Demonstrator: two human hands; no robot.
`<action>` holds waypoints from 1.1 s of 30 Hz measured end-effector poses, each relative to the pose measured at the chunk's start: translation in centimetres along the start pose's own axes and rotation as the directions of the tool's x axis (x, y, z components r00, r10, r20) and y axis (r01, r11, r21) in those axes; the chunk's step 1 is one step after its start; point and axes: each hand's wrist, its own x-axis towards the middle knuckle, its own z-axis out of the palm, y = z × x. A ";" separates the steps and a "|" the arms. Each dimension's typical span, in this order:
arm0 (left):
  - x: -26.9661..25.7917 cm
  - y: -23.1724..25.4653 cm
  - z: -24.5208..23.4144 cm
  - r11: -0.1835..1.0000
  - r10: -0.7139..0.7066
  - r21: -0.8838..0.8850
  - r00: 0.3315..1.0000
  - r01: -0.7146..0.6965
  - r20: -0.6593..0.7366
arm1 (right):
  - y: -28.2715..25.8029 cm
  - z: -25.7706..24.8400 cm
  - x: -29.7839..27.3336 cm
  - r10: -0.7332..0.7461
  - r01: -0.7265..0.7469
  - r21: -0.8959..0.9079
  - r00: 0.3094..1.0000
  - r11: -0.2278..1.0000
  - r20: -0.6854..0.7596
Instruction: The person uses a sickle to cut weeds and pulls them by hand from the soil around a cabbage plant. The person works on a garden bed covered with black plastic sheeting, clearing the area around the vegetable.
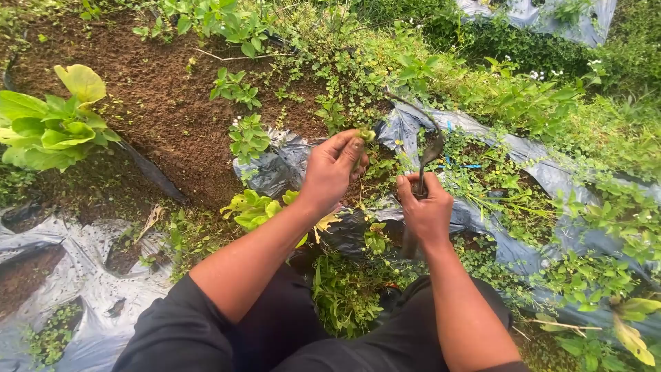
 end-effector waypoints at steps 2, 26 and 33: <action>0.4 -1.6 -0.4 0.982 0.072 0.171 0.997 -0.076 0.034 | -3.5 -0.3 -0.2 -0.018 0.016 0.145 1.000 0.989 0.014; -0.1 -1.6 0.1 0.739 -0.246 0.646 0.813 -0.195 0.527 | -5.5 -1.1 -0.2 -0.014 -0.023 0.567 0.998 0.824 0.060; 0.5 -2.3 -0.8 0.843 -0.099 0.537 0.970 -0.036 0.220 | -2.4 -0.1 -1.0 -0.118 0.123 0.071 0.991 0.990 -0.068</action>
